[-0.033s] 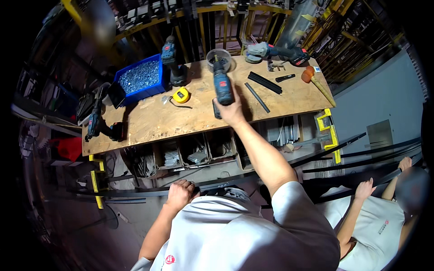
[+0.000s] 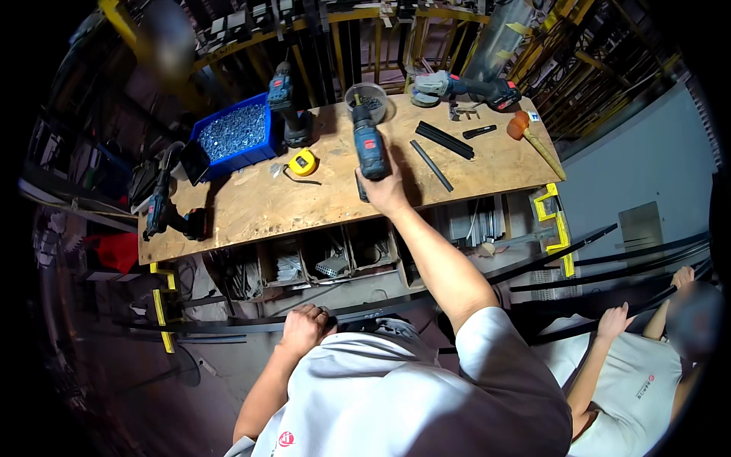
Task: The person uses a power drill to drive screws into long black metal frames on a workbench, then wipes down the metal surfaces with a cloth.
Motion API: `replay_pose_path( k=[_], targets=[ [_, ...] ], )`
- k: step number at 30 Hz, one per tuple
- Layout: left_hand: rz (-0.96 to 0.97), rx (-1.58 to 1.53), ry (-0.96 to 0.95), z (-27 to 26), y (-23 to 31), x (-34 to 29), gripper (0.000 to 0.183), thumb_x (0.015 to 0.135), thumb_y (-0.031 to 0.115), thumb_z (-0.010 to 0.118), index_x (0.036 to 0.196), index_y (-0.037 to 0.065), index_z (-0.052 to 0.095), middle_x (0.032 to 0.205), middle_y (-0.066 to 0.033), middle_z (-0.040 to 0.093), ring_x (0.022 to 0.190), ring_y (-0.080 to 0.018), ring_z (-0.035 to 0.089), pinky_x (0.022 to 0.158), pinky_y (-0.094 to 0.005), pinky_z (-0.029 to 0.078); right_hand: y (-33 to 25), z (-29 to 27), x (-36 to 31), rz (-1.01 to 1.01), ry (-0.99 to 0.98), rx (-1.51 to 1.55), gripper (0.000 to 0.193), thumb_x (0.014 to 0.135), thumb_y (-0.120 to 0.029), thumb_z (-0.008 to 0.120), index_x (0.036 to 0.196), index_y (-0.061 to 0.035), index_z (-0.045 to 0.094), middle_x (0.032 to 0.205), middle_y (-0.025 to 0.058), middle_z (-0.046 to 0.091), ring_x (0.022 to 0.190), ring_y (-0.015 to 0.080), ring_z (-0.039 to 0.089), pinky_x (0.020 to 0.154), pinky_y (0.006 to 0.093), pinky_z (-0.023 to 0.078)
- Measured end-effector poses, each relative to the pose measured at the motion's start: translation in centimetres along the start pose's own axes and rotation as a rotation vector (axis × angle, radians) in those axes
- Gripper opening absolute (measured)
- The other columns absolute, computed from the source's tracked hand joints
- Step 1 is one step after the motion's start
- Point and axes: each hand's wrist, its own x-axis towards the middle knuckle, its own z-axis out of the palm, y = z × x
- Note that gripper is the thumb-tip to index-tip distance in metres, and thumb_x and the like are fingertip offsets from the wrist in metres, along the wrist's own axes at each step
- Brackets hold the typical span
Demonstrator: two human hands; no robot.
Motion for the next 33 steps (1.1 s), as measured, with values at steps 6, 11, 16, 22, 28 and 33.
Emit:
replay_pose_path(
  k=[6, 11, 16, 22, 28, 33],
  targets=[
    [0.067, 0.048, -0.152, -0.4, 3.0, 4.5, 0.028, 0.079, 0.031, 0.080, 0.077, 0.005, 0.068, 0.077, -0.0125, 0.067, 0.073, -0.0322, 0.065, 0.062, -0.0440, 0.053, 0.6, -6.1, -0.7, 0.344, -0.381, -0.369, 0.062, 0.085, -0.016, 0.075, 0.140, -0.0002, 0.051, 0.135, 0.0262, 0.058, 0.125, 0.0377, 0.058, 0.104, 0.0488, 0.046],
    [0.040, -0.240, 0.017, 1.3, 4.3, 5.9, 0.025, 0.071, 0.022, 0.085, 0.079, 0.003, 0.071, 0.072, -0.0126, 0.065, 0.066, -0.0348, 0.064, 0.059, -0.0456, 0.052, 4.5, -11.8, -0.4, 0.215, -0.043, -0.827, 0.044, 0.087, -0.016, 0.062, 0.127, 0.0003, 0.061, 0.138, 0.0240, 0.050, 0.132, 0.0417, 0.043, 0.109, 0.0575, 0.034],
    [0.190, -0.138, -0.077, 2.3, 4.3, 6.3, 0.027, 0.073, 0.025, 0.081, 0.081, 0.003, 0.069, 0.076, -0.0140, 0.064, 0.072, -0.0363, 0.062, 0.061, -0.0481, 0.048, 8.2, -14.8, -1.0, 0.371, 0.018, -1.084, 0.027, 0.094, -0.014, 0.054, 0.116, -0.0033, 0.068, 0.127, 0.0200, 0.057, 0.127, 0.0373, 0.047, 0.109, 0.0555, 0.033],
    [0.209, -0.041, -0.178, 2.6, 0.7, 3.1, 0.039, 0.074, 0.019, 0.077, 0.109, 0.002, 0.071, 0.081, -0.0182, 0.067, 0.079, -0.0397, 0.065, 0.068, -0.0494, 0.052, 6.2, -13.6, -2.8, 0.444, 0.057, -1.059, 0.024, 0.094, -0.013, 0.055, 0.111, -0.0041, 0.070, 0.118, 0.0163, 0.064, 0.123, 0.0327, 0.053, 0.104, 0.0481, 0.041],
    [0.039, 0.069, -0.268, -3.8, -5.5, -5.0, 0.027, 0.091, 0.025, 0.070, 0.108, 0.005, 0.074, 0.103, -0.0222, 0.073, 0.082, -0.0413, 0.070, 0.074, -0.0492, 0.056, -5.4, -13.9, -6.2, 0.698, 0.054, -0.601, 0.020, 0.098, -0.007, 0.057, 0.117, 0.0003, 0.057, 0.110, 0.0227, 0.067, 0.107, 0.0410, 0.066, 0.090, 0.0466, 0.053],
    [-0.044, -0.010, -0.155, -4.8, -19.0, -17.3, 0.045, 0.087, 0.035, 0.075, 0.119, 0.003, 0.073, 0.098, -0.0218, 0.074, 0.081, -0.0410, 0.071, 0.072, -0.0504, 0.056, -11.8, -11.0, -19.0, 0.270, 0.550, -0.510, 0.027, 0.098, -0.009, 0.064, 0.120, 0.0006, 0.052, 0.111, 0.0264, 0.067, 0.108, 0.0445, 0.066, 0.092, 0.0471, 0.054]
  ],
)
